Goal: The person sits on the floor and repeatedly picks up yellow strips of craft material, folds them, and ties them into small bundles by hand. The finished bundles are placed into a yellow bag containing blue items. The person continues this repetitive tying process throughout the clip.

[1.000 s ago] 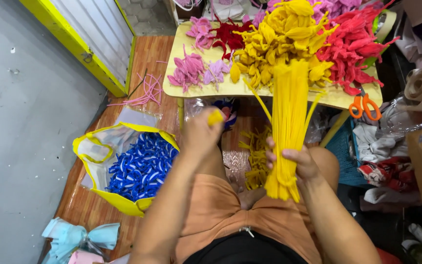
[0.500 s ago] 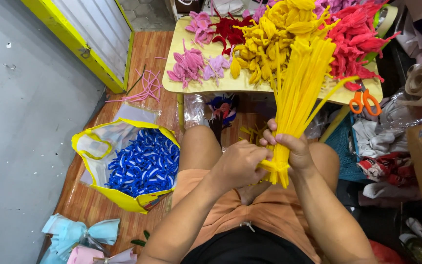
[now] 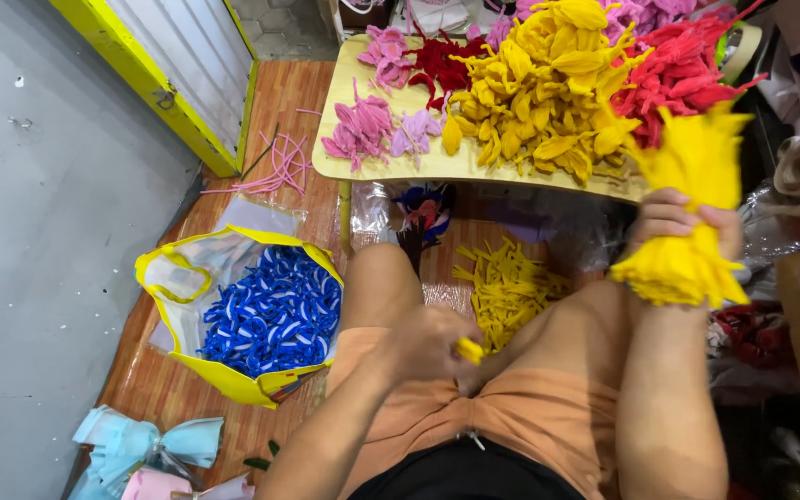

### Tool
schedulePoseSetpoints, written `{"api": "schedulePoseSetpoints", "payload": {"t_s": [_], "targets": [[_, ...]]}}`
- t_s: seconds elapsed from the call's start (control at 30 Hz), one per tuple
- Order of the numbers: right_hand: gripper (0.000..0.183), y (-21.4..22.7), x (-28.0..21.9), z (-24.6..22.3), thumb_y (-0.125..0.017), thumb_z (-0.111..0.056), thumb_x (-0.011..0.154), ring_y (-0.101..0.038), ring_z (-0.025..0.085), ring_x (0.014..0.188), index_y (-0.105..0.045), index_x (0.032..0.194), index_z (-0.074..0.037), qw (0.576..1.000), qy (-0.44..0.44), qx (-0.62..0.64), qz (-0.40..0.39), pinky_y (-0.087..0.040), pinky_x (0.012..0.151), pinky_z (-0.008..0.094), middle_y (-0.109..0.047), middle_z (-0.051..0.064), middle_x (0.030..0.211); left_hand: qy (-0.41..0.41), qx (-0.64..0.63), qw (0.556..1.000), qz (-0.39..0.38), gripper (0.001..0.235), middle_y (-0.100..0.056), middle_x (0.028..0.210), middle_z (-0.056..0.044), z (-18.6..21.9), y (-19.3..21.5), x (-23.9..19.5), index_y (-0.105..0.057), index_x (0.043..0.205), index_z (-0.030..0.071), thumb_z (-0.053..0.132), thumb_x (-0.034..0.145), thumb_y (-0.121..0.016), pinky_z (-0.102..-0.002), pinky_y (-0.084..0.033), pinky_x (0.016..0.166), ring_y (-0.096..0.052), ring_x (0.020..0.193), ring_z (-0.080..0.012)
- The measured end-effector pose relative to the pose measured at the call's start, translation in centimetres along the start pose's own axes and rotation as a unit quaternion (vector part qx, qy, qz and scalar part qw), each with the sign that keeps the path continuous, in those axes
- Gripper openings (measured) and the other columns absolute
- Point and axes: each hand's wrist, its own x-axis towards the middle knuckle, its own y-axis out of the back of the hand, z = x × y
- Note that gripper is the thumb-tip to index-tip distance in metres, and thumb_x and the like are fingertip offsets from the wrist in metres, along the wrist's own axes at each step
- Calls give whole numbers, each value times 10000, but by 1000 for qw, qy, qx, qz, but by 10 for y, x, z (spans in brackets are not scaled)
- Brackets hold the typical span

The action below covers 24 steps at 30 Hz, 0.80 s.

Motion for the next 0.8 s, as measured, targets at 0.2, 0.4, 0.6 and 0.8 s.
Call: {"api": "schedulePoseSetpoints", "payload": {"t_s": [0.2,0.4,0.6,0.8], "targets": [[478,-4,-6,33,-572,-3,835,-533,114,703,-426,1278,-106,828,259,-494,61,-471,634,255,-530,27,1026,270,104,956,-55,473,-766,882,-133,-39,7,-3,-714,1295,233,191,825,-688,-468,-531,643,-706,833,-341],[530,24,59,59,-761,67,769,-651,189,840,-508,1221,-43,562,223,-793,70,-567,735,397,-631,67,1020,366,-42,923,116,219,-707,684,-83,-88,-28,15,-735,965,221,398,838,-741,-394,-539,665,-730,727,-304],[826,3,150,123,-772,-133,743,-634,535,1135,-301,1419,-80,399,70,-902,147,-488,971,604,-630,339,1175,371,-219,874,224,157,-681,679,-55,-140,-43,27,-762,895,177,332,878,-748,-314,-514,655,-632,690,-174],[753,38,247,145,-735,-132,771,-693,512,981,-313,1387,-37,318,41,-941,107,-521,821,607,-655,296,1014,403,-277,837,247,109,-633,650,0,-147,-49,27,-773,886,180,288,877,-771,-276,-493,640,-596,673,-131]]}}
